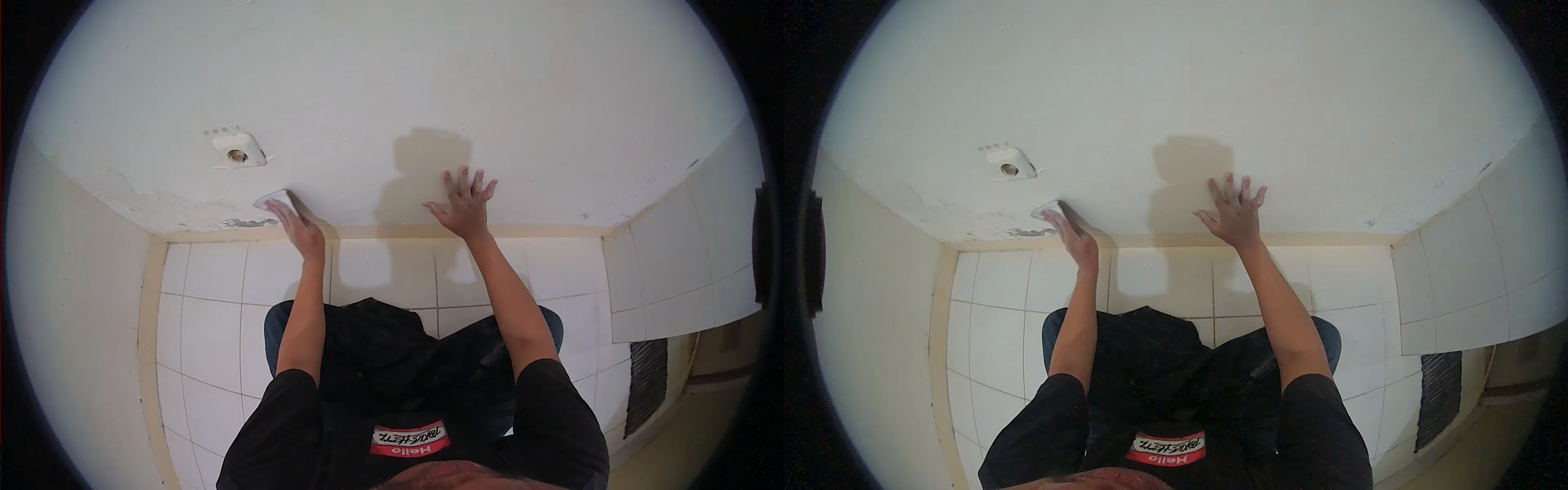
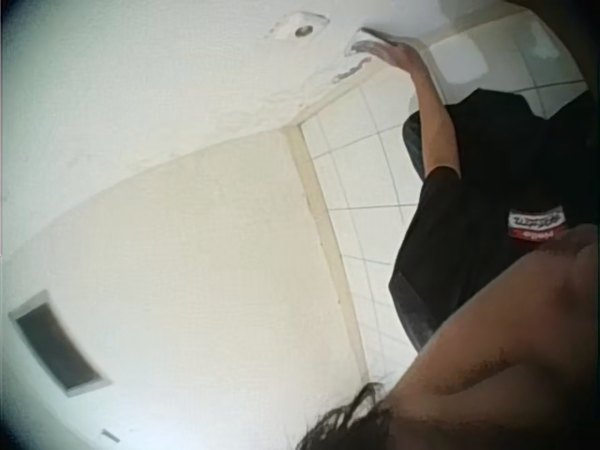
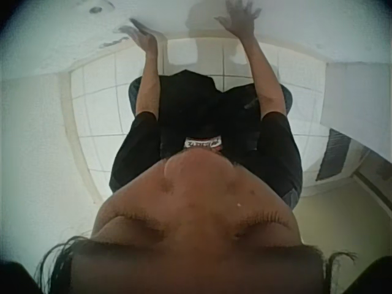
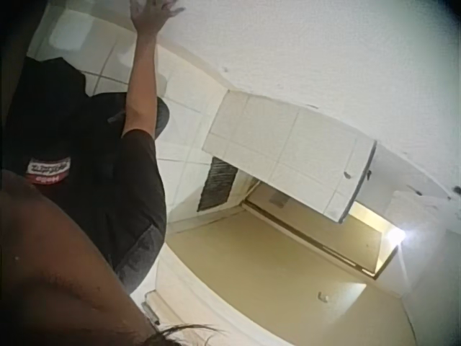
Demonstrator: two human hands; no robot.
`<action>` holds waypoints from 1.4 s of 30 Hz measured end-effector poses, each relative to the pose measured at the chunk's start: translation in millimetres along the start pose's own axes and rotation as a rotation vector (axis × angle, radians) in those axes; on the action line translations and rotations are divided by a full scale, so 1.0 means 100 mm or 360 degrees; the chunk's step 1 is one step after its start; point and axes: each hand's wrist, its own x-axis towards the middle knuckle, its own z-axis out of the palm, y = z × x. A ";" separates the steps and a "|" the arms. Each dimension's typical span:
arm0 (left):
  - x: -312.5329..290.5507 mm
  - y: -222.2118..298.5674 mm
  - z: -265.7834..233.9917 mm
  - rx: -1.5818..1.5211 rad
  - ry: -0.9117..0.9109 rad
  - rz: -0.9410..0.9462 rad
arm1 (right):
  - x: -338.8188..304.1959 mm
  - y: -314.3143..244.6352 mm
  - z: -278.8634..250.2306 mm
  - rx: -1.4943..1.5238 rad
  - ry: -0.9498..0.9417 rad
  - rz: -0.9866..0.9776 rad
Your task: The person sands a wall using sandpaper, switching hands and using folded sandpaper along the wall surface.
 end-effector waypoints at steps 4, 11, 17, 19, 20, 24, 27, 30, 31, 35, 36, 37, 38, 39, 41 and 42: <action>-0.22 0.43 0.24 -0.0059 -0.0203 0.0104 | -0.07 0.05 0.00 -0.0048 -0.0046 -0.0008; -0.54 0.49 0.60 0.0310 -0.0614 0.0794 | -0.02 -0.03 0.04 -0.0072 -0.0043 0.0057; -0.46 0.46 0.52 0.0300 -0.0611 0.0808 | -0.08 0.04 0.02 -0.0110 -0.0035 0.0046; -0.37 0.36 0.44 0.0318 -0.0508 0.0741 | -0.04 0.02 0.01 -0.0095 -0.0021 0.0045; -0.32 0.30 0.39 0.0329 -0.0404 0.0670 | -0.02 0.02 0.01 -0.0082 -0.0009 0.0012; -0.20 0.20 0.21 0.0178 -0.0243 0.0381 | -0.03 0.04 -0.01 -0.0070 -0.0010 -0.0013; -0.17 0.20 0.13 0.0056 -0.0163 0.0138 | -0.03 0.04 -0.02 -0.0073 -0.0005 -0.0019; -0.16 0.17 0.10 -0.0031 -0.0031 -0.0082 | -0.01 0.03 -0.02 -0.0055 0.0017 -0.0027; -0.16 0.18 0.10 -0.0070 -0.0019 -0.0161 | -0.02 0.03 -0.01 -0.0057 0.0017 -0.0025; -0.16 0.29 0.18 -0.0100 -0.0042 -0.0026 | -0.05 0.02 0.02 -0.0004 -0.0025 0.0068; -0.17 0.36 0.21 -0.0105 -0.0046 -0.0030 | -0.07 0.03 0.03 -0.0012 -0.0036 0.0068; -0.20 0.44 0.25 -0.0082 -0.0156 0.0092 | -0.08 0.05 0.03 -0.0018 -0.0042 0.0066; -0.23 0.53 0.30 -0.0061 -0.0266 0.0214 | -0.11 0.06 0.03 -0.0026 -0.0045 0.0064; -0.27 0.52 0.35 -0.0021 -0.0286 0.0320 | -0.06 0.03 0.03 -0.0015 -0.0032 0.0059; -0.40 0.63 0.47 0.0082 -0.0444 0.0455 | -0.07 0.02 0.04 -0.0021 -0.0041 0.0060; -0.46 0.65 0.51 0.0191 -0.0599 0.0593 | -0.07 0.01 0.04 -0.0022 -0.0045 0.0065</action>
